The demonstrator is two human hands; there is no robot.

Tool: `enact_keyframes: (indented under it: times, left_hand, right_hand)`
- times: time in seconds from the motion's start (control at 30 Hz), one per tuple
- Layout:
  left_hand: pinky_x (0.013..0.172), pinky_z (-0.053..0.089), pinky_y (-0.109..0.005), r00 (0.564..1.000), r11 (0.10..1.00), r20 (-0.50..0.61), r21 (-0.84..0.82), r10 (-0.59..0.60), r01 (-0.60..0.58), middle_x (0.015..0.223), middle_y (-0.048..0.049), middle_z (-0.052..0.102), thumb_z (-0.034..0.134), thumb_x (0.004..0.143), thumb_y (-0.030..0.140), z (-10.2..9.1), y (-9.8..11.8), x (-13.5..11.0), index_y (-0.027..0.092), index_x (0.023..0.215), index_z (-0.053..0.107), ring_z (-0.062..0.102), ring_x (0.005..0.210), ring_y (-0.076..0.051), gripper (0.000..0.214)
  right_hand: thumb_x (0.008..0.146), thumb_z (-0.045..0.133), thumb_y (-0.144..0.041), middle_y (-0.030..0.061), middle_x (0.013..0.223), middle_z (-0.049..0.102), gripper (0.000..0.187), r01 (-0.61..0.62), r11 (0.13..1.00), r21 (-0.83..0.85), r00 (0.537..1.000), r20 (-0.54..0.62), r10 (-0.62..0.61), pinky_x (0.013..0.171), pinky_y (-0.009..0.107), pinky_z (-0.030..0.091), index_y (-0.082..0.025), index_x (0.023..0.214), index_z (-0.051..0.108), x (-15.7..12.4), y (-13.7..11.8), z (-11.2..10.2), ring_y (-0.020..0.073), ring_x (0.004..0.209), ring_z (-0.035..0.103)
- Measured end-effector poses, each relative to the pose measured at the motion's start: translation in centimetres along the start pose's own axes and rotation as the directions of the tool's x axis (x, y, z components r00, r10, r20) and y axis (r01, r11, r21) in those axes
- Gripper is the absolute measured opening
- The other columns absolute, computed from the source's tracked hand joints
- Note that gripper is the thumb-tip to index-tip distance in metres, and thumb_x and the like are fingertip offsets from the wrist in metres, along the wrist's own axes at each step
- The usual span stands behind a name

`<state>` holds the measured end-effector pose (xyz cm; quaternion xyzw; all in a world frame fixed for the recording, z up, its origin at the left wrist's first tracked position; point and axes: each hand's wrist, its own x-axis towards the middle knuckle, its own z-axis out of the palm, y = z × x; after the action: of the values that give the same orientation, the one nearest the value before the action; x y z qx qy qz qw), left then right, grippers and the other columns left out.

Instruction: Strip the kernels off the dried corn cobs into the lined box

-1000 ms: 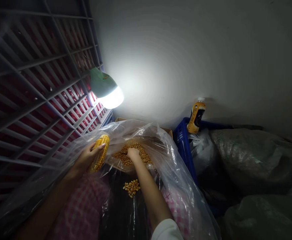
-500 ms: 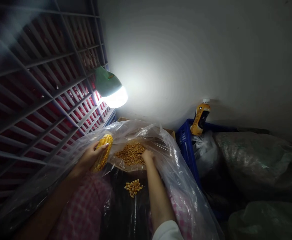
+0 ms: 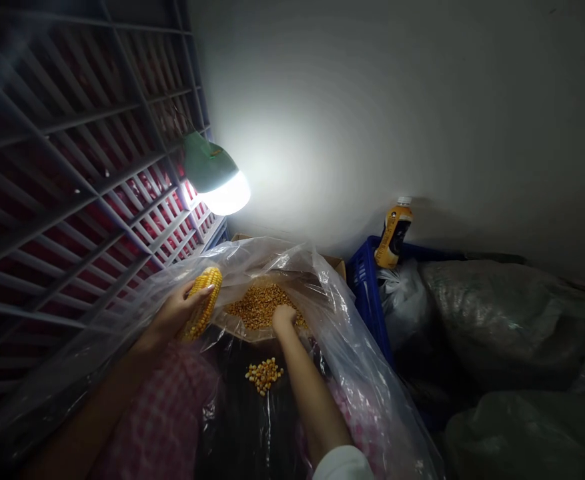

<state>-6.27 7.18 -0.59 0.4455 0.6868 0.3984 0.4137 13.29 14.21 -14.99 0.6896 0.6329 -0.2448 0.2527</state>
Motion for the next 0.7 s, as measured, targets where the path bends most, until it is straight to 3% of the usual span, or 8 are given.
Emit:
enact_keyframes:
  times: [0.13,0.27,0.5,0.6,0.7]
  left_hand:
    - [0.068,0.048,-0.030,1.000,1.000,0.003,0.005,0.009,-0.009,0.095,-0.0089,0.070,0.063,0.066,0.059,0.0,-0.1,0.1,0.011,0.107,0.065,0.063,0.085,-0.027,0.063]
    - [0.070,0.047,-0.030,1.000,1.000,-0.004,0.011,0.028,-0.028,0.095,-0.0089,0.070,0.063,0.066,0.058,0.0,-0.2,0.2,0.012,0.104,0.066,0.063,0.087,-0.027,0.060]
    - [0.067,0.046,-0.029,1.000,0.999,-0.005,0.030,0.019,-0.018,0.093,-0.0080,0.070,0.062,0.067,0.059,0.0,-0.3,0.2,0.012,0.105,0.065,0.064,0.082,-0.026,0.061]
    - [0.070,0.047,-0.031,1.000,0.999,0.004,0.046,0.019,-0.019,0.097,-0.0092,0.070,0.061,0.068,0.058,0.0,-0.3,0.1,0.011,0.108,0.064,0.064,0.085,-0.027,0.062]
    - [0.075,0.046,-0.032,1.000,0.999,0.021,0.052,0.007,-0.008,0.101,-0.0102,0.068,0.060,0.070,0.058,0.0,-0.2,0.0,0.011,0.110,0.063,0.063,0.091,-0.028,0.061]
  right_hand:
    - [0.089,0.056,-0.033,0.0085,0.117,0.057,0.033,0.106,0.994,-0.017,0.993,0.051,-0.105,0.082,0.041,0.052,-0.016,0.118,0.054,-1.4,-3.9,1.2,0.0207,0.099,0.059]
    - [0.090,0.056,-0.032,0.0082,0.118,0.057,0.033,0.179,0.983,-0.039,0.980,0.094,-0.175,0.082,0.041,0.052,-0.016,0.118,0.054,-1.8,-5.6,0.9,0.0207,0.099,0.059]
    - [0.090,0.056,-0.033,0.0080,0.118,0.057,0.032,0.308,0.951,-0.002,0.947,0.097,-0.307,0.083,0.041,0.051,-0.017,0.117,0.055,-0.2,-4.6,-1.4,0.0206,0.099,0.059]
    - [0.090,0.055,-0.034,0.0076,0.118,0.057,0.031,0.374,0.926,0.049,0.925,0.053,-0.376,0.083,0.040,0.051,-0.018,0.116,0.056,-0.1,-3.9,-0.9,0.0202,0.099,0.059]
    - [0.090,0.054,-0.034,0.0080,0.118,0.057,0.031,0.328,0.943,0.054,0.944,0.002,-0.329,0.084,0.041,0.051,-0.017,0.117,0.055,-0.1,-3.0,0.2,0.0204,0.100,0.059]
